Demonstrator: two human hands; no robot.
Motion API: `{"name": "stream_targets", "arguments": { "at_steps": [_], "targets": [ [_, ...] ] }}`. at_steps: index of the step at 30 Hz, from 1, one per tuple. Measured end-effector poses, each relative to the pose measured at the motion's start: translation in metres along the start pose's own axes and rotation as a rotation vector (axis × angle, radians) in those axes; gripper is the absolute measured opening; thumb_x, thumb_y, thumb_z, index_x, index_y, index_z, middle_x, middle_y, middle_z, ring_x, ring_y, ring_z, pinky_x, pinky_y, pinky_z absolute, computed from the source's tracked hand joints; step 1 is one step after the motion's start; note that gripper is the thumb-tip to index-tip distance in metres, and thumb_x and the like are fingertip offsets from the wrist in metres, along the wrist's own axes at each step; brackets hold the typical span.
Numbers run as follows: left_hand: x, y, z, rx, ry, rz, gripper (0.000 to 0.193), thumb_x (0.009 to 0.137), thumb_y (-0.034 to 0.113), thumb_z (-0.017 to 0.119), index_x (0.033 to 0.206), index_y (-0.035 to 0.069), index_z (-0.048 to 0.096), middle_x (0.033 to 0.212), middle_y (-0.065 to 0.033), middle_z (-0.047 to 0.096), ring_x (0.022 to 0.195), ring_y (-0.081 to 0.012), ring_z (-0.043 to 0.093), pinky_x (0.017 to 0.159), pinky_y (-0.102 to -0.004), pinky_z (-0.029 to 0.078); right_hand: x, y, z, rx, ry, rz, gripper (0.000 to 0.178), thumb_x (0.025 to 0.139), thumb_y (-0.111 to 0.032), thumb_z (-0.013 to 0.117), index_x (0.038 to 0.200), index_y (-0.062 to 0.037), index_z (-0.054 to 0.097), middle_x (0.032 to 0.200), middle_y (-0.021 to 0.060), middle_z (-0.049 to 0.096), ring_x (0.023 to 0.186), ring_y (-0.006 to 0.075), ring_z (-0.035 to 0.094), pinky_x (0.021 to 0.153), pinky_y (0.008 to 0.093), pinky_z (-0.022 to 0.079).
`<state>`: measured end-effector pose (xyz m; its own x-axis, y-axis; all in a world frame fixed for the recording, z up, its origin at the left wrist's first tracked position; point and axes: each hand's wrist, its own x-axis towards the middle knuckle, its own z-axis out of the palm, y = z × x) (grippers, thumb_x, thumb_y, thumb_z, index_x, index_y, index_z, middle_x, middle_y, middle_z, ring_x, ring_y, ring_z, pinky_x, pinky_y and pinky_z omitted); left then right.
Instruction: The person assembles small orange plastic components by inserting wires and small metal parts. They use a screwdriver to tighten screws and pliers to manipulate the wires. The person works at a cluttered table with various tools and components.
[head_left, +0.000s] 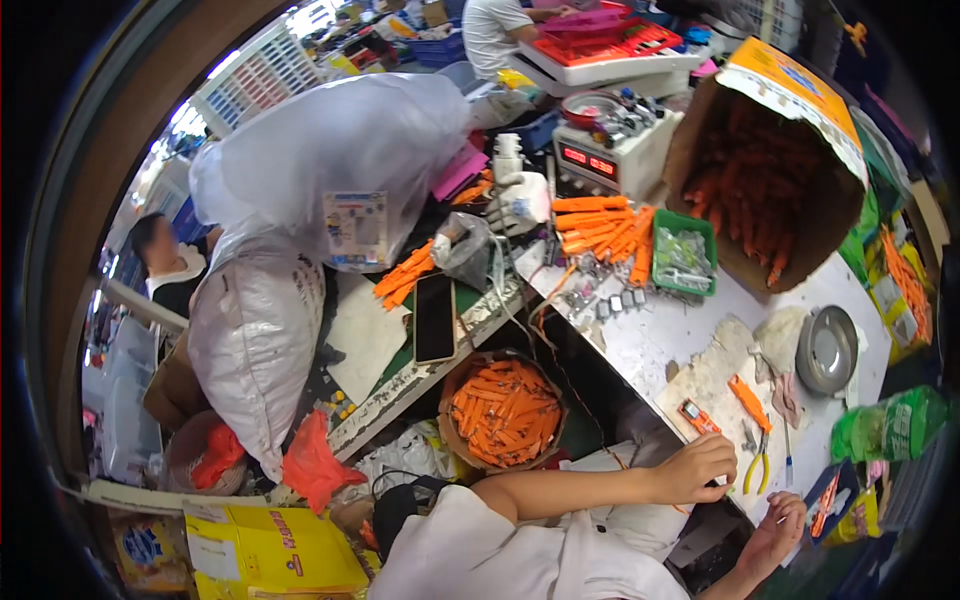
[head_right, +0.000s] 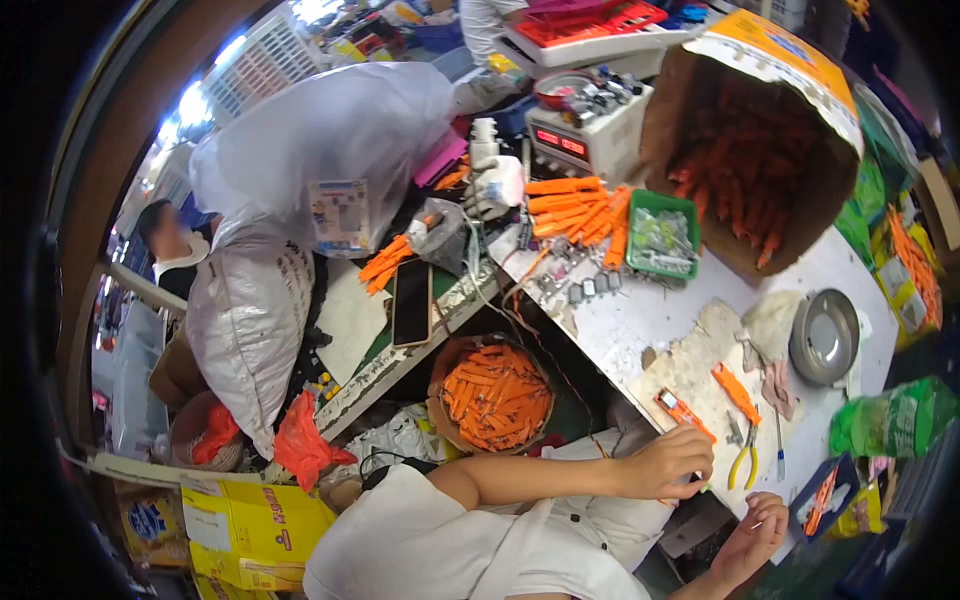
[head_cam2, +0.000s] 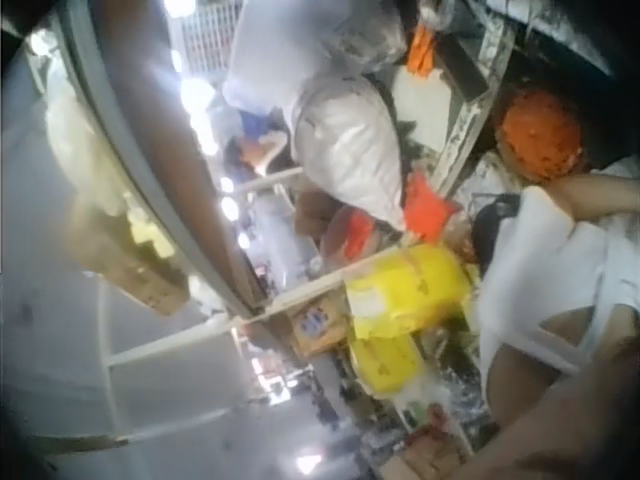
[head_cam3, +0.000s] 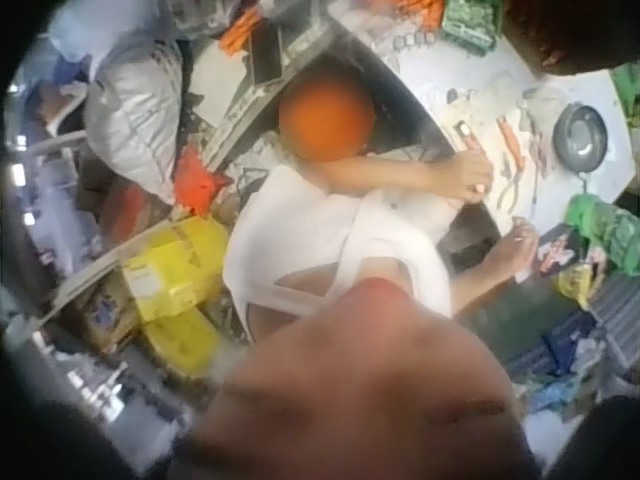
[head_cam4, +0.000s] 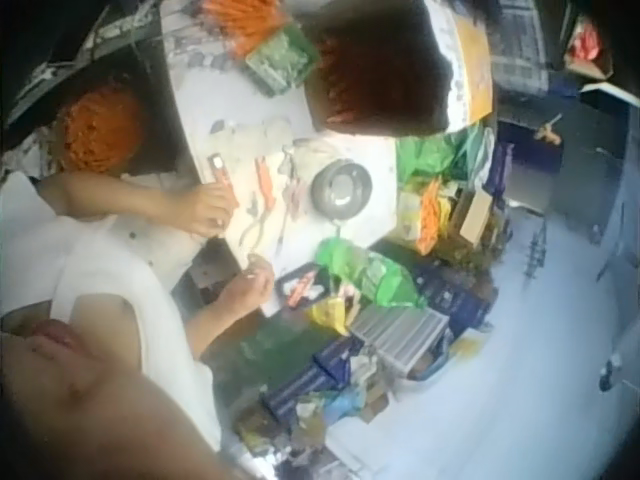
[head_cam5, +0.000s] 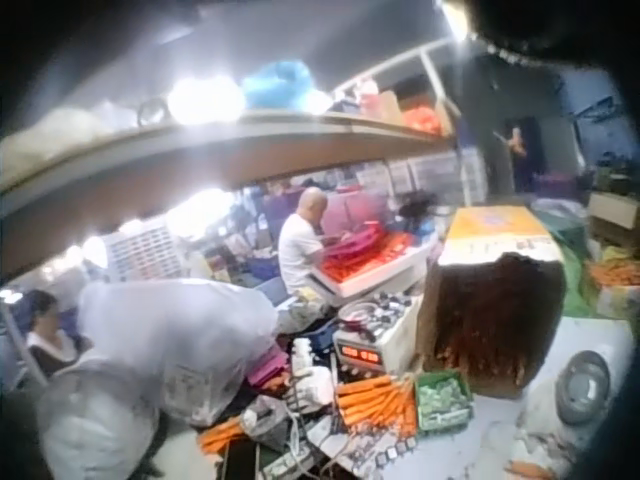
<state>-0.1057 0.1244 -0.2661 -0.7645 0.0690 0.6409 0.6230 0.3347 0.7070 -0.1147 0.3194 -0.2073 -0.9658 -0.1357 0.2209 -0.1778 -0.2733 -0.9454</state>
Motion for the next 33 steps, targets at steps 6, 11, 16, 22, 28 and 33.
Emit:
{"name": "stream_targets", "arguments": {
  "at_steps": [6, 11, 16, 22, 28, 33],
  "targets": [
    [0.057, -0.005, 0.085, 0.061, -0.143, 0.142, 0.016, 0.070, 0.012, 0.067, 0.081, 0.005, 0.056, 0.088, -0.0085, 0.054, 0.095, -0.0265, 0.051, 0.091, -0.0393, 0.038, -0.016, -0.030, -0.011, 0.008, 0.120, -0.140, 0.026, 0.092, -0.025, 0.055, 0.077, -0.0060, 0.044, 0.072, 0.0053, 0.041, 0.076, 0.0187, 0.042, 0.077, 0.0344, 0.036],
    [0.132, 0.036, 0.169, 0.202, -0.183, 0.455, 0.019, 0.069, 0.023, 0.065, 0.077, 0.006, 0.065, 0.089, -0.0066, 0.058, 0.096, -0.0253, 0.051, 0.096, -0.0453, 0.034, -0.033, -0.047, -0.011, -0.028, 0.206, -0.216, 0.026, 0.093, -0.023, 0.053, 0.076, -0.0062, 0.044, 0.069, 0.0039, 0.039, 0.074, 0.0175, 0.041, 0.075, 0.0332, 0.035],
    [0.119, -0.004, 0.266, 0.569, -0.365, 0.584, 0.019, 0.071, 0.025, 0.062, 0.075, 0.009, 0.071, 0.082, -0.0048, 0.060, 0.100, -0.0267, 0.051, 0.098, -0.0514, 0.032, -0.052, -0.058, -0.020, -0.144, 0.239, -0.245, 0.026, 0.094, -0.024, 0.053, 0.077, -0.0061, 0.044, 0.070, 0.0040, 0.039, 0.073, 0.0170, 0.040, 0.075, 0.0333, 0.035],
    [0.117, -0.016, 0.200, 0.335, -0.252, 0.518, 0.012, 0.069, 0.018, 0.064, 0.077, 0.011, 0.070, 0.086, -0.0057, 0.061, 0.104, -0.0270, 0.052, 0.097, -0.0464, 0.035, -0.059, -0.046, -0.029, -0.098, 0.315, -0.183, 0.026, 0.093, -0.024, 0.053, 0.077, -0.0054, 0.045, 0.070, 0.0041, 0.039, 0.074, 0.0173, 0.041, 0.075, 0.0338, 0.036],
    [0.126, -0.072, -0.056, 0.369, 0.081, 0.378, 0.016, 0.066, 0.012, 0.066, 0.081, 0.005, 0.067, 0.093, -0.0091, 0.065, 0.093, -0.0293, 0.057, 0.083, -0.0447, 0.043, -0.049, -0.034, -0.025, -0.136, 0.124, -0.160, 0.022, 0.095, -0.021, 0.049, 0.080, -0.0055, 0.043, 0.076, 0.0049, 0.040, 0.076, 0.0171, 0.041, 0.077, 0.0335, 0.036],
    [0.119, -0.097, -0.221, 0.938, 0.010, -0.089, 0.009, 0.074, 0.014, 0.070, 0.079, 0.007, 0.071, 0.087, -0.0065, 0.063, 0.093, -0.0281, 0.055, 0.085, -0.0421, 0.040, -0.034, -0.007, -0.005, -0.005, 0.211, 0.004, 0.026, 0.089, -0.023, 0.058, 0.077, -0.0019, 0.049, 0.071, 0.0058, 0.045, 0.073, 0.0175, 0.044, 0.072, 0.0320, 0.037]
  ]
}}
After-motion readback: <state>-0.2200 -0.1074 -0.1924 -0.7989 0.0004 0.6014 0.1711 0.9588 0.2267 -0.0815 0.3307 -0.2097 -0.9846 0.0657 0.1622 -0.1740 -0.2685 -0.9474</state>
